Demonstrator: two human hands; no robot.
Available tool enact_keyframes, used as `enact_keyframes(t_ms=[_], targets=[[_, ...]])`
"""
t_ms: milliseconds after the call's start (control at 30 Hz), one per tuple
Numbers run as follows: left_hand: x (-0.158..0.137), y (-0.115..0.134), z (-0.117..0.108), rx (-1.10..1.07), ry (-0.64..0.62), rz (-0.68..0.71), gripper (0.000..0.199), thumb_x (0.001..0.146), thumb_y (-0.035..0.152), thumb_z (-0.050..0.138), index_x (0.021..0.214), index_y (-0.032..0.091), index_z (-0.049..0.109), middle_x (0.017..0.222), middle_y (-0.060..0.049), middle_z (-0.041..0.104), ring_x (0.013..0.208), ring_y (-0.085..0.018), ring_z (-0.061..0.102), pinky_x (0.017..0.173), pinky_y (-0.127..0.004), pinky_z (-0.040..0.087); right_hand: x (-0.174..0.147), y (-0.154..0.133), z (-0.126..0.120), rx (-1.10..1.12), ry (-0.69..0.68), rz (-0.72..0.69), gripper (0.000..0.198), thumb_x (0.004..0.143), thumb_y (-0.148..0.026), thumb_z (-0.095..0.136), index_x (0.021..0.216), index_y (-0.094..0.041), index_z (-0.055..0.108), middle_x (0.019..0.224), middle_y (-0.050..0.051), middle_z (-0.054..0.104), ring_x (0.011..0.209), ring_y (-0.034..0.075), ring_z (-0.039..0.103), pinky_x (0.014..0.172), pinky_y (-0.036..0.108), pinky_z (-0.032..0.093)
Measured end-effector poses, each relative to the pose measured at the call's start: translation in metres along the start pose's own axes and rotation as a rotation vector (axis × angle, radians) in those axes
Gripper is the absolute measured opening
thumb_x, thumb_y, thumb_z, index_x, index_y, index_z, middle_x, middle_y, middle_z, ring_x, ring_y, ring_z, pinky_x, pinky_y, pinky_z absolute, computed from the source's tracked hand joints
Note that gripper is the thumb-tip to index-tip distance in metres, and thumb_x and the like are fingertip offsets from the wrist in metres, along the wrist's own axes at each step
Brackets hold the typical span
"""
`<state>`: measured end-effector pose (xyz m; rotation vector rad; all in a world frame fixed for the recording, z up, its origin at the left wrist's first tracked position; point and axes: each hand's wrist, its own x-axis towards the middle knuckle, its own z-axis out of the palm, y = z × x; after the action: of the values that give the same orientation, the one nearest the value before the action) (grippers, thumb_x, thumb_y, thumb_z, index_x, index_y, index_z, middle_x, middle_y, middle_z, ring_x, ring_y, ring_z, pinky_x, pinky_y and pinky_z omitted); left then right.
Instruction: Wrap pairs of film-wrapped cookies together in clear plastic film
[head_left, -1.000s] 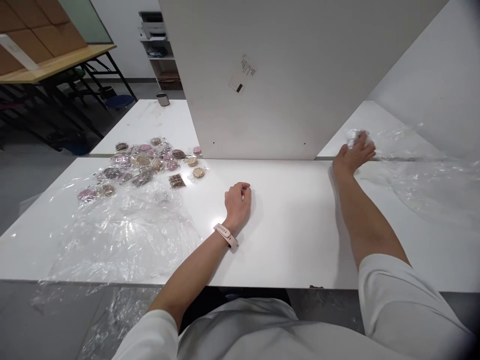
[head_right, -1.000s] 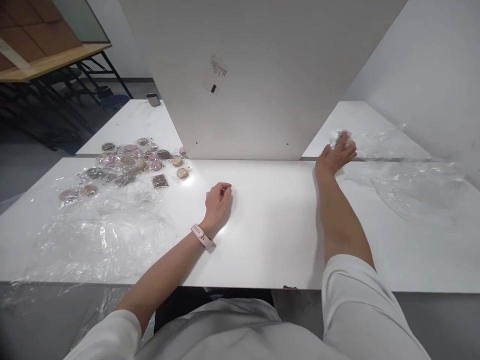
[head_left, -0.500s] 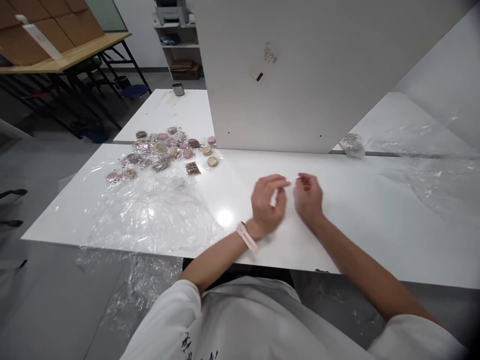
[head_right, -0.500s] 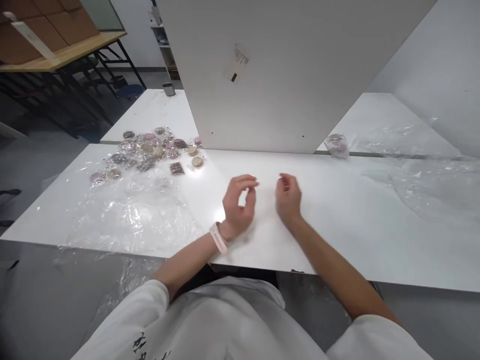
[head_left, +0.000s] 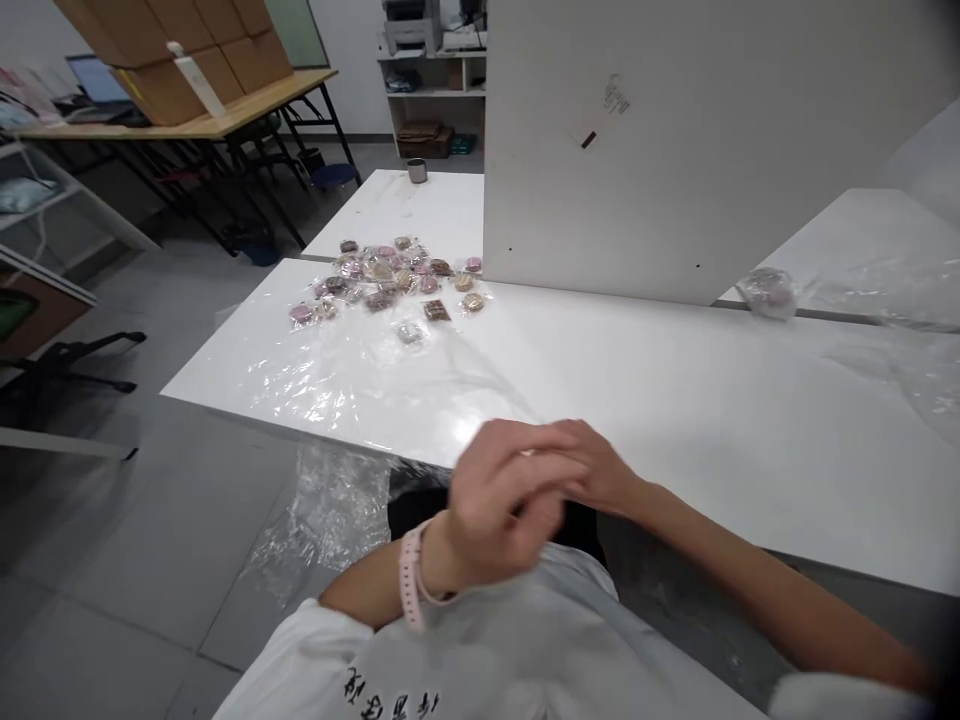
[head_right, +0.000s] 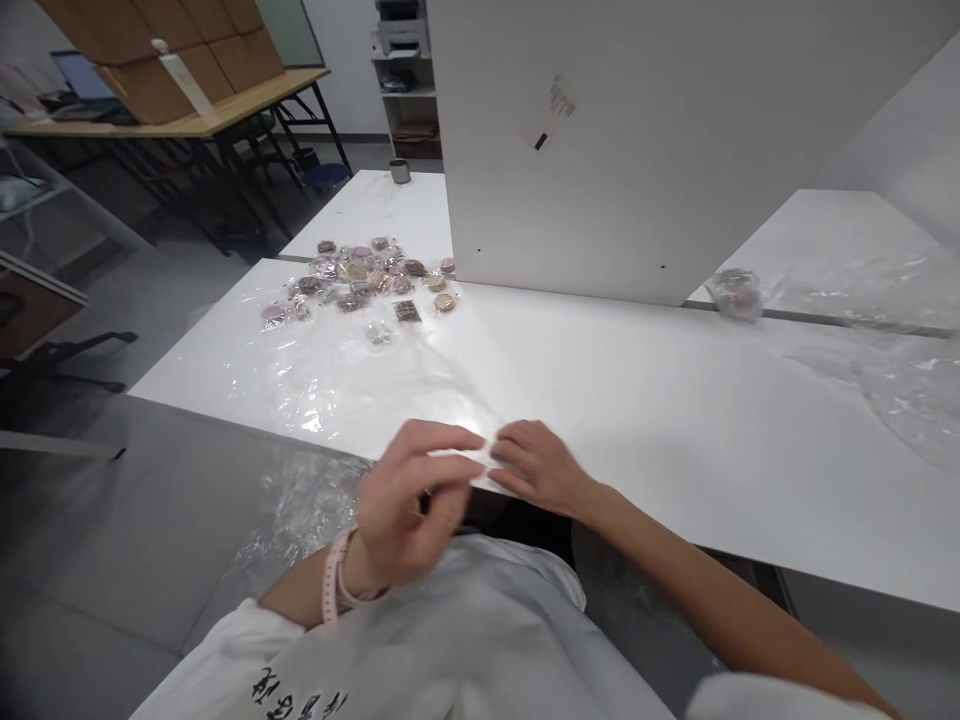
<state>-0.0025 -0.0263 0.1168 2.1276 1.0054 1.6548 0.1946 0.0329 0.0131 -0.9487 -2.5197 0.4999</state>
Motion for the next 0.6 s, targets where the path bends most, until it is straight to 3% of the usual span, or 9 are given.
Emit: enact_keyframes(t_ms=[133, 233, 333, 433, 533, 600], targets=[[-0.020, -0.038, -0.049, 0.279, -0.101, -0.260, 0.023, 0.096, 0.022, 0.052, 0.114, 0.030, 0.063, 0.110, -0.007, 0.070, 0.109, -0.024, 0.064, 0.090, -0.043, 0.055, -0.096, 0.033, -0.038, -0.167, 0.200, 0.120, 0.015, 0.095, -0.034, 0.054, 0.090, -0.028, 0.066, 0.093, 0.005, 0.072, 0.088, 0.024, 0.068, 0.078, 0.041, 0.051], [-0.026, -0.073, -0.050, 0.469, -0.365, -0.366, 0.032, 0.096, 0.038, 0.055, 0.127, 0.031, 0.059, 0.141, -0.008, 0.057, 0.139, -0.031, 0.044, 0.113, -0.056, 0.038, -0.137, 0.038, -0.055, -0.333, 0.272, 0.317, 0.020, 0.096, -0.039, 0.051, 0.083, -0.028, 0.063, 0.087, 0.006, 0.071, 0.083, 0.027, 0.067, 0.072, 0.043, 0.049], [-0.024, -0.099, -0.026, 0.530, -0.619, -0.398, 0.051, 0.091, 0.051, 0.060, 0.137, 0.031, 0.053, 0.157, -0.008, 0.040, 0.152, -0.036, 0.022, 0.122, -0.063, 0.015, -0.140, 0.023, -0.053, -0.367, 0.296, 0.564, 0.026, 0.094, -0.049, 0.051, 0.096, -0.027, 0.065, 0.094, 0.008, 0.071, 0.085, 0.028, 0.067, 0.066, 0.041, 0.051], [-0.018, -0.106, 0.004, 0.493, -0.773, -0.369, 0.056, 0.092, 0.057, 0.055, 0.141, 0.031, 0.051, 0.157, -0.011, 0.040, 0.152, -0.038, 0.021, 0.121, -0.065, 0.011, -0.123, 0.016, -0.042, -0.203, 0.238, 0.638, 0.037, 0.093, -0.051, 0.050, 0.118, -0.026, 0.062, 0.102, 0.008, 0.070, 0.084, 0.026, 0.067, 0.062, 0.037, 0.053], [-0.008, -0.103, 0.022, 0.488, -0.799, -0.336, 0.058, 0.094, 0.059, 0.048, 0.143, 0.028, 0.048, 0.159, -0.013, 0.037, 0.151, -0.039, 0.020, 0.119, -0.068, 0.012, -0.108, 0.047, -0.050, -0.103, 0.167, 0.608, 0.031, 0.092, -0.043, 0.046, 0.109, -0.026, 0.067, 0.097, 0.007, 0.071, 0.077, 0.023, 0.066, 0.065, 0.037, 0.053], [-0.001, -0.101, 0.030, 0.499, -0.786, -0.339, 0.057, 0.095, 0.059, 0.048, 0.142, 0.027, 0.049, 0.158, -0.013, 0.038, 0.150, -0.041, 0.023, 0.118, -0.069, 0.013, -0.099, 0.086, -0.074, -0.181, 0.177, 0.634, 0.031, 0.090, -0.038, 0.045, 0.100, -0.024, 0.070, 0.098, 0.010, 0.072, 0.078, 0.026, 0.065, 0.070, 0.042, 0.052]])
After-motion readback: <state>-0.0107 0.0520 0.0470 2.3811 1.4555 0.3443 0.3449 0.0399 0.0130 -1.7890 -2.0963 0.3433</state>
